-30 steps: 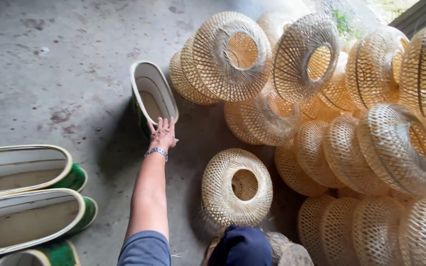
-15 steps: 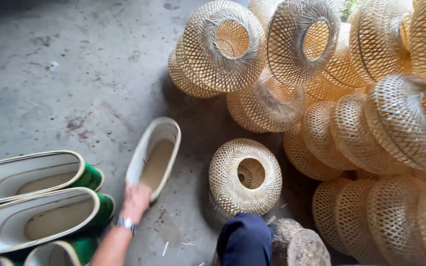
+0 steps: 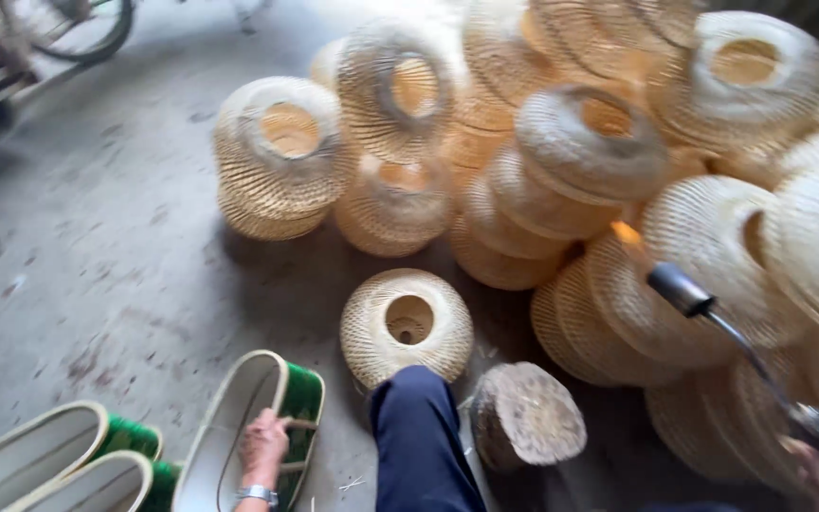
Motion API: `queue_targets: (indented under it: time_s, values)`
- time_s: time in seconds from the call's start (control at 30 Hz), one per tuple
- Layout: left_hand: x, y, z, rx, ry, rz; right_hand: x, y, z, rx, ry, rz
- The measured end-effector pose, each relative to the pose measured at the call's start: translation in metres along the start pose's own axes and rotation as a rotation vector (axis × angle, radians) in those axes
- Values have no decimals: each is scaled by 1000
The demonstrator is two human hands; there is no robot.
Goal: Finishing bamboo containers using a blowtorch and a smoothing tool to singe and scrape the surfaces.
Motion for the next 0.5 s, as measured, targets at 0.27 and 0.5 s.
queue_targets:
  time_s: [0.27,0.5]
  values:
    - [208,4,-239,358,-69,773,-256,93,98,-96,808,44]
    - [397,170,-285,287,-118,1253,-279,126,73,-29,670,51]
Point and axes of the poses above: each hand's wrist, its own y-axis away from the middle knuckle, its own z-axis out of the palm, x = y × z, the point moved 5 cm from there along -y, towards the middle knuckle, and after that the axes turned 9 degrees about -z, right-handed, at the moved point
